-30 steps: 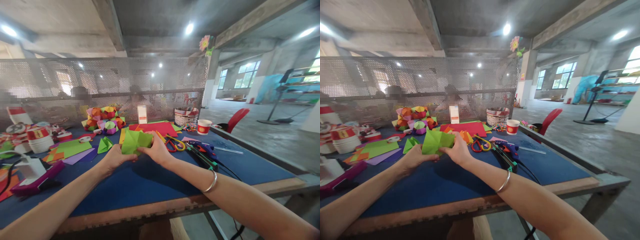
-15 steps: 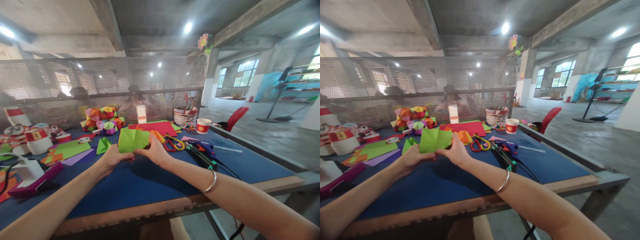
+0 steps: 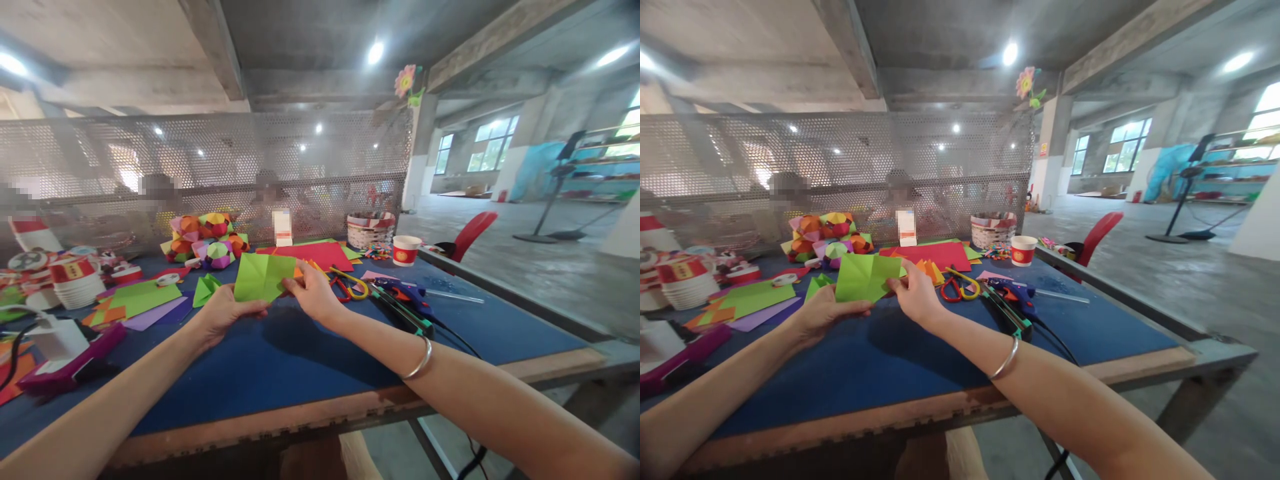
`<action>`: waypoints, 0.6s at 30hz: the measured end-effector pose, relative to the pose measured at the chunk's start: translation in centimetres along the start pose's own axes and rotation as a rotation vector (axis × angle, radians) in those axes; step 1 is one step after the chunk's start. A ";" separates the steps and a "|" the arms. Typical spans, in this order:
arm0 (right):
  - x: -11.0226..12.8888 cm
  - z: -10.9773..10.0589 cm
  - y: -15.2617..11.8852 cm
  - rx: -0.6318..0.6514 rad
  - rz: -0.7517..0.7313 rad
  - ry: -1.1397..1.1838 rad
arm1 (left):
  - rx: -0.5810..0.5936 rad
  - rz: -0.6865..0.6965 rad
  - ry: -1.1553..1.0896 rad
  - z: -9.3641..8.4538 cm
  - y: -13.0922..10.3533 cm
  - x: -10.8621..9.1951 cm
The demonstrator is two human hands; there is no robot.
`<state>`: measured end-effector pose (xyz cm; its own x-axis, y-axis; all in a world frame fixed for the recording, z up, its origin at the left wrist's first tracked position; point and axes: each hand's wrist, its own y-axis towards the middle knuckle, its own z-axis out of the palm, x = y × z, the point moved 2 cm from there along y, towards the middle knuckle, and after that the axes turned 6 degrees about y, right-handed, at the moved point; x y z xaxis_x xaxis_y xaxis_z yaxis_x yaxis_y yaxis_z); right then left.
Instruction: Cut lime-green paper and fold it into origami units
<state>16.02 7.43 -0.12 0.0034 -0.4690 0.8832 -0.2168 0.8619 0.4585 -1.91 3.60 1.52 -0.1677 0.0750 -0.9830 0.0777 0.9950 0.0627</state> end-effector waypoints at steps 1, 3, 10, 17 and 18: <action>0.1 0.1 -0.1 -0.005 0.002 0.015 | -0.001 0.008 -0.010 0.0 0.0 0.0; 0.2 0.3 -0.4 0.010 0.010 0.068 | 0.007 0.030 -0.025 0.0 0.0 0.1; -0.3 1.3 -1.0 0.161 0.021 -0.031 | 0.023 0.040 0.024 0.4 0.2 0.2; -0.4 0.4 -0.2 0.077 0.045 0.091 | 0.055 0.084 0.204 0.3 0.1 0.2; -0.3 0.2 -0.1 0.047 0.059 0.118 | 0.078 0.089 0.198 0.3 0.2 0.3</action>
<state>15.88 7.47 -0.45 0.1031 -0.3898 0.9151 -0.2651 0.8759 0.4030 -1.65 3.76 1.21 -0.3461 0.1814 -0.9205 0.1753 0.9764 0.1265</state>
